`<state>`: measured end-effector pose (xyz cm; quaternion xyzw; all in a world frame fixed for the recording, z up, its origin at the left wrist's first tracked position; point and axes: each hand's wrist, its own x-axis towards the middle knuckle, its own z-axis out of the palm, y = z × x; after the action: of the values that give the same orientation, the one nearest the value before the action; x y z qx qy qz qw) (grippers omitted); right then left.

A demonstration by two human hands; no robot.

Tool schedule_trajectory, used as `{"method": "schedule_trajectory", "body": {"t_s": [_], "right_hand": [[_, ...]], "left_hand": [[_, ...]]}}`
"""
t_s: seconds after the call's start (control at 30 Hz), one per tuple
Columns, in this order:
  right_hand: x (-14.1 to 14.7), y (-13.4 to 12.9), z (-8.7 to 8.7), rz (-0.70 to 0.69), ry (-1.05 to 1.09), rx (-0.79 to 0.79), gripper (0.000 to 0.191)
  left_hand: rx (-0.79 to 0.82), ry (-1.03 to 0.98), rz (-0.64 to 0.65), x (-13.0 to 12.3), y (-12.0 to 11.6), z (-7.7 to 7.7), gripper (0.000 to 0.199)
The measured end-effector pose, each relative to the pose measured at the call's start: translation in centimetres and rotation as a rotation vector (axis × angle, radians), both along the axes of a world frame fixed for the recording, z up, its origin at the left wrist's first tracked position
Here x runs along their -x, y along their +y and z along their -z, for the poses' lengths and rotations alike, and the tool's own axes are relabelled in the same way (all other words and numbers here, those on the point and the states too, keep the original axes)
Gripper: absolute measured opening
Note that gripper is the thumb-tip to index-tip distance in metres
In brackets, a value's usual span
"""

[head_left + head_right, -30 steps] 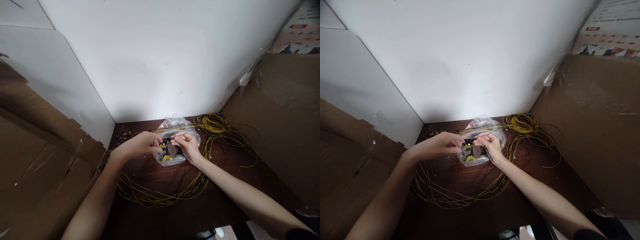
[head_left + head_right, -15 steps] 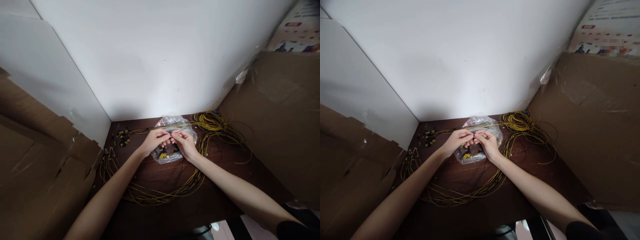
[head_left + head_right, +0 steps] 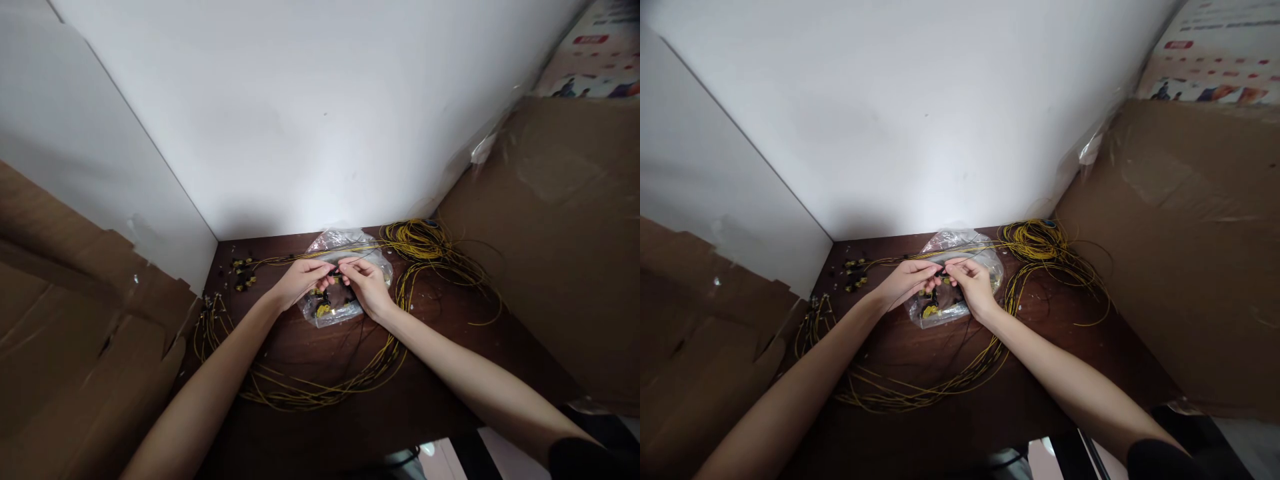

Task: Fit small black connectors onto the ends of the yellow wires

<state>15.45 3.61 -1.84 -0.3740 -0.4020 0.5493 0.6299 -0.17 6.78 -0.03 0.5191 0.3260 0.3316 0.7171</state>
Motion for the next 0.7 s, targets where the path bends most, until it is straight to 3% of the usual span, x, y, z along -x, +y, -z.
{"method": "schedule_trajectory", "body": {"t_s": [0.33, 0.7], "right_hand": [[0.22, 0.05, 0.36, -0.003, -0.031, -0.032, 0.024], [0.20, -0.04, 0.62, -0.047, -0.035, -0.057, 0.022]], "left_hand": [[-0.090, -0.003, 0.036, 0.17, 0.01, 0.45, 0.033], [-0.162, -0.021, -0.051, -0.54, -0.10, 0.83, 0.022]]}}
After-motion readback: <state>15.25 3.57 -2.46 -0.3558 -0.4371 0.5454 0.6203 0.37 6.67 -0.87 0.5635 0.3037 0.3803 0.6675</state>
